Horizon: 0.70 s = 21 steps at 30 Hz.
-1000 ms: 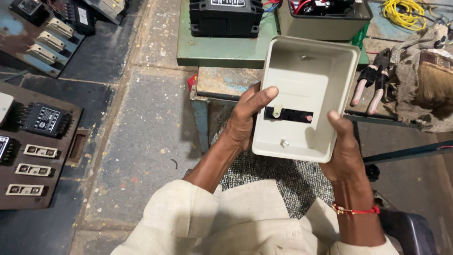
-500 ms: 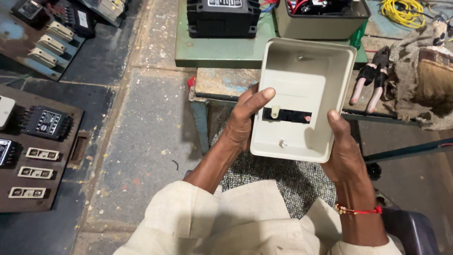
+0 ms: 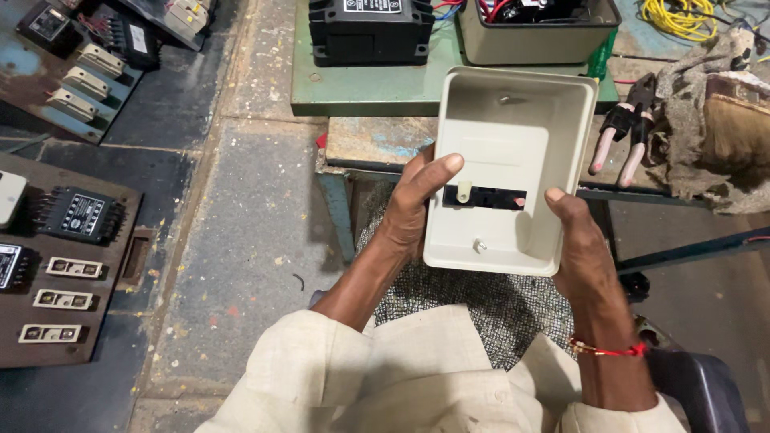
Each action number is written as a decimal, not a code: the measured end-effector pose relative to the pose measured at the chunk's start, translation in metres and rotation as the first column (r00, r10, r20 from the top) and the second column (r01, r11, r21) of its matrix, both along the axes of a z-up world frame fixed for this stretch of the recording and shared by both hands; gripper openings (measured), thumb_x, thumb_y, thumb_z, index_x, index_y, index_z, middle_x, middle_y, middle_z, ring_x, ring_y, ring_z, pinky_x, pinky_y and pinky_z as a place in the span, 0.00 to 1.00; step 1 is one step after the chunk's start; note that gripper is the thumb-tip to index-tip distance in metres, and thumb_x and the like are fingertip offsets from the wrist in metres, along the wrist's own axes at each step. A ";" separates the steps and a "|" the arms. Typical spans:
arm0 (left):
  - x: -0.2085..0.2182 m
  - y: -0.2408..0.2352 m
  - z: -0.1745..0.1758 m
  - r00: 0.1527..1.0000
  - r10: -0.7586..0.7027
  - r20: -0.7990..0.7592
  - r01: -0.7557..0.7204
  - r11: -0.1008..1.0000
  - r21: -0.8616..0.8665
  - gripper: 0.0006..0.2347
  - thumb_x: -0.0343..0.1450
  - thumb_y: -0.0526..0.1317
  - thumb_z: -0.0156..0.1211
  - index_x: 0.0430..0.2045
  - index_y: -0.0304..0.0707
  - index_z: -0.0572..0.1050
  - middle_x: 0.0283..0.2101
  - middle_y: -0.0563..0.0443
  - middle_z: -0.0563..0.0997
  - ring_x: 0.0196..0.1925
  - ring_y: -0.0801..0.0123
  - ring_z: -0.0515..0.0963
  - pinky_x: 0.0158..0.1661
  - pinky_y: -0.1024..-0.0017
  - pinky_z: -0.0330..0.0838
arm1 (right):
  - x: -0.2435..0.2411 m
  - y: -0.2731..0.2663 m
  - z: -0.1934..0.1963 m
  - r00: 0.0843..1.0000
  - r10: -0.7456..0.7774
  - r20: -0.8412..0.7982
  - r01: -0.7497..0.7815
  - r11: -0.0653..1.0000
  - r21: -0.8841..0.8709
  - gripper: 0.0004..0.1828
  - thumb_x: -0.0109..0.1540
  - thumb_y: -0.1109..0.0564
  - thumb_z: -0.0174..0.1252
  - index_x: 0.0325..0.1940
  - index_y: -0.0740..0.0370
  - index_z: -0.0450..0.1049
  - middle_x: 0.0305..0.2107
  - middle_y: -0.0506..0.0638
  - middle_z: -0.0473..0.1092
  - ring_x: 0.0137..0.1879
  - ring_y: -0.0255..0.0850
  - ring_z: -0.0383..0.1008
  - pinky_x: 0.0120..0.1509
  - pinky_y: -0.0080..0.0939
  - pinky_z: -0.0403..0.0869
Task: The person wipes and brushes various electrical enclosure parts and switches by hand using a cloth and a large brush.
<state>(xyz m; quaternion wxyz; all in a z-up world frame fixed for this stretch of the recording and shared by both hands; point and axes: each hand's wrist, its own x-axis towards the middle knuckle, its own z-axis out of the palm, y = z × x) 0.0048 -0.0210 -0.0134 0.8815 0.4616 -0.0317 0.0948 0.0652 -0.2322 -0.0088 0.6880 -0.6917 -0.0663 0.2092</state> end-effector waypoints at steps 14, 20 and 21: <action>-0.005 0.007 -0.004 0.984 -0.179 0.014 0.177 0.953 -0.245 0.29 0.70 0.53 0.57 0.52 0.16 0.72 0.41 0.35 0.81 0.40 0.60 0.83 0.41 0.68 0.82 | 0.023 -0.050 -0.082 0.987 -0.127 -0.098 0.147 0.961 0.234 0.21 0.68 0.55 0.57 0.62 0.69 0.71 0.45 0.56 0.74 0.46 0.41 0.76 0.46 0.40 0.77; -0.006 -0.002 0.003 0.983 -0.152 0.102 0.160 0.984 -0.077 0.31 0.73 0.53 0.55 0.56 0.13 0.69 0.42 0.31 0.81 0.41 0.59 0.84 0.38 0.66 0.82 | 0.005 -0.046 -0.091 0.961 -0.275 -0.001 0.264 0.920 0.290 0.20 0.73 0.51 0.55 0.62 0.69 0.70 0.47 0.53 0.73 0.49 0.39 0.76 0.51 0.35 0.78; -0.007 -0.004 0.002 0.979 -0.174 0.107 0.187 0.975 -0.122 0.31 0.72 0.52 0.56 0.58 0.15 0.67 0.45 0.33 0.80 0.44 0.59 0.83 0.42 0.66 0.81 | 0.009 -0.046 -0.085 0.963 -0.268 -0.016 0.261 0.918 0.300 0.19 0.72 0.51 0.55 0.61 0.69 0.70 0.46 0.54 0.73 0.47 0.40 0.76 0.48 0.37 0.79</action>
